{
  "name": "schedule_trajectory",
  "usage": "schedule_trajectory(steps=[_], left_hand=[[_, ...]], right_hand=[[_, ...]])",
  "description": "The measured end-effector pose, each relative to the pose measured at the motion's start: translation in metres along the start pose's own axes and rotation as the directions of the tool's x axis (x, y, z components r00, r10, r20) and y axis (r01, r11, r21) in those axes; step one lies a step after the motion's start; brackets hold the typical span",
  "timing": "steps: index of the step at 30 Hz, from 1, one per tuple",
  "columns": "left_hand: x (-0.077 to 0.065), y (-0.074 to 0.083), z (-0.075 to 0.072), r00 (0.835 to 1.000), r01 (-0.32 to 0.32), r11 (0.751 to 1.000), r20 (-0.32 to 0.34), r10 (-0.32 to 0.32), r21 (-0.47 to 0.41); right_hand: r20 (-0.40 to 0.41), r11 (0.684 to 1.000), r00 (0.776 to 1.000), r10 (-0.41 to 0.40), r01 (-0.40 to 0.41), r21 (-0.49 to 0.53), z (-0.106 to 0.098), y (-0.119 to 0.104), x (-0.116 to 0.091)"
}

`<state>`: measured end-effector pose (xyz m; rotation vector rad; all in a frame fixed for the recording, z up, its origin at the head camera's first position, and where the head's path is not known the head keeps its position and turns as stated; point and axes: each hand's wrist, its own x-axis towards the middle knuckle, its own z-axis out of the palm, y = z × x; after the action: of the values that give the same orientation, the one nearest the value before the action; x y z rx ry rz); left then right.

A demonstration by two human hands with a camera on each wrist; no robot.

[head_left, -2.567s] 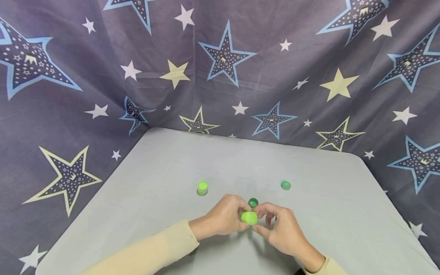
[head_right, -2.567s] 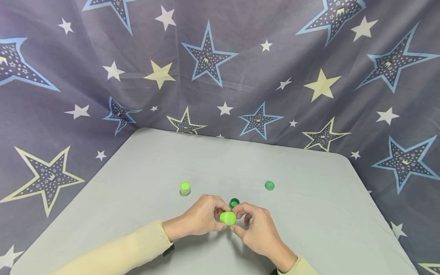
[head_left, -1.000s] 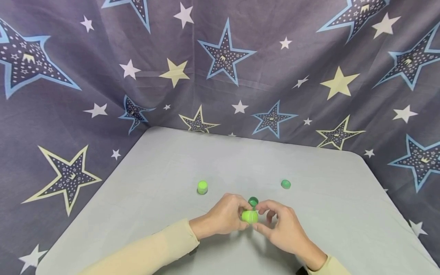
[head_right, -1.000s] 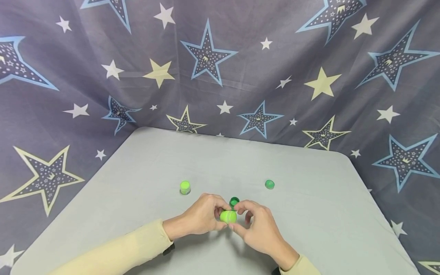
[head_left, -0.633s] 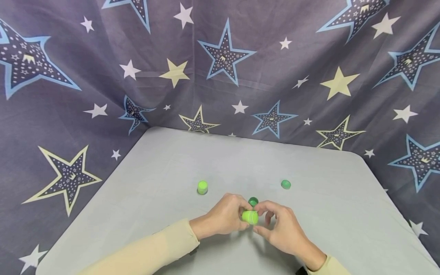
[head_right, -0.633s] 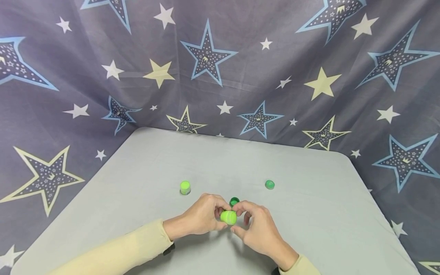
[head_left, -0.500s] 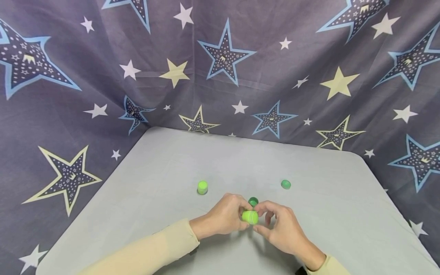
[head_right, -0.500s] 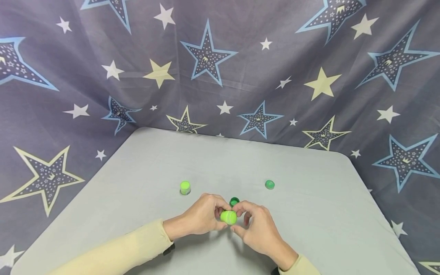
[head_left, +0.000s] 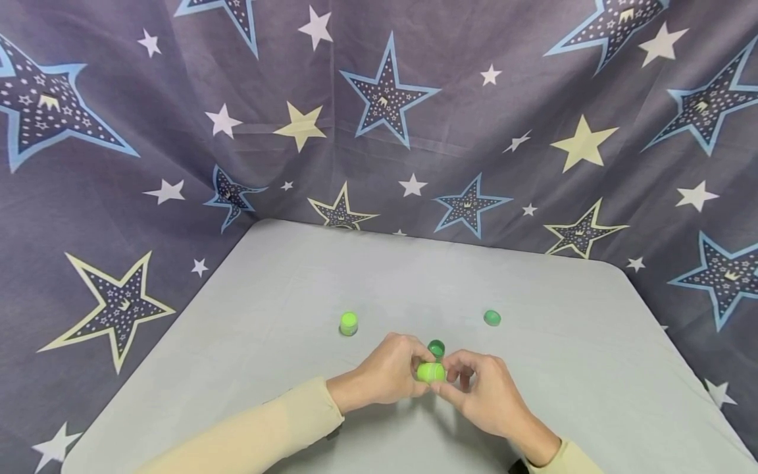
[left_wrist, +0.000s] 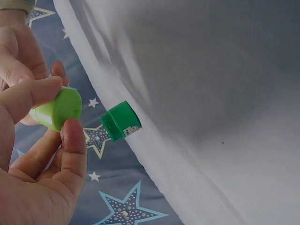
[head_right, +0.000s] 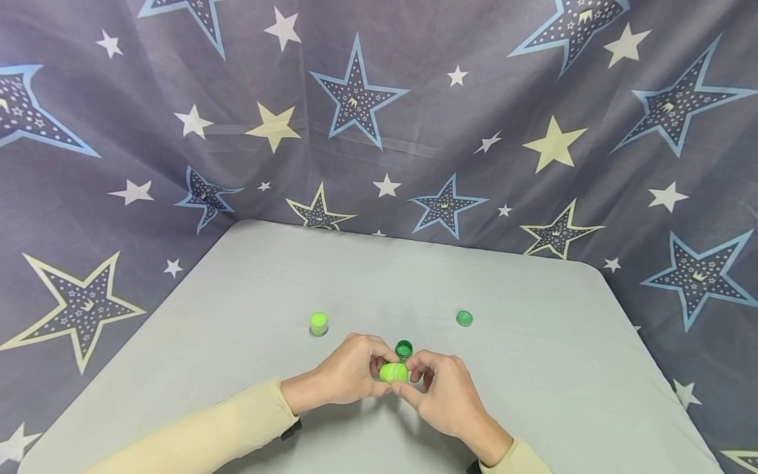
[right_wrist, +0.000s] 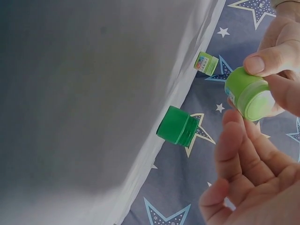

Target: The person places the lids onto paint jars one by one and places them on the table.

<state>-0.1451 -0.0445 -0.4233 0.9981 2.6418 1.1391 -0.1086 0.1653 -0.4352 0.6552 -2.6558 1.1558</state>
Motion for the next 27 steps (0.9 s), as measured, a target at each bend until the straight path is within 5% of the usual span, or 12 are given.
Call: schedule_trajectory(steps=[21,27], left_hand=[[0.0007,0.0028,-0.0002,1.0,0.016,1.0,-0.005,-0.016,0.004],[0.0002,0.0031,-0.0009,1.0,0.01,1.0,-0.008,-0.009,0.015]], right_hand=[[0.069,0.981,0.978,0.196,-0.196,-0.006,-0.0007,-0.0028,0.0024],[0.026,0.98,0.98,0.196,-0.195,-0.024,-0.0015,-0.0017,0.0027]])
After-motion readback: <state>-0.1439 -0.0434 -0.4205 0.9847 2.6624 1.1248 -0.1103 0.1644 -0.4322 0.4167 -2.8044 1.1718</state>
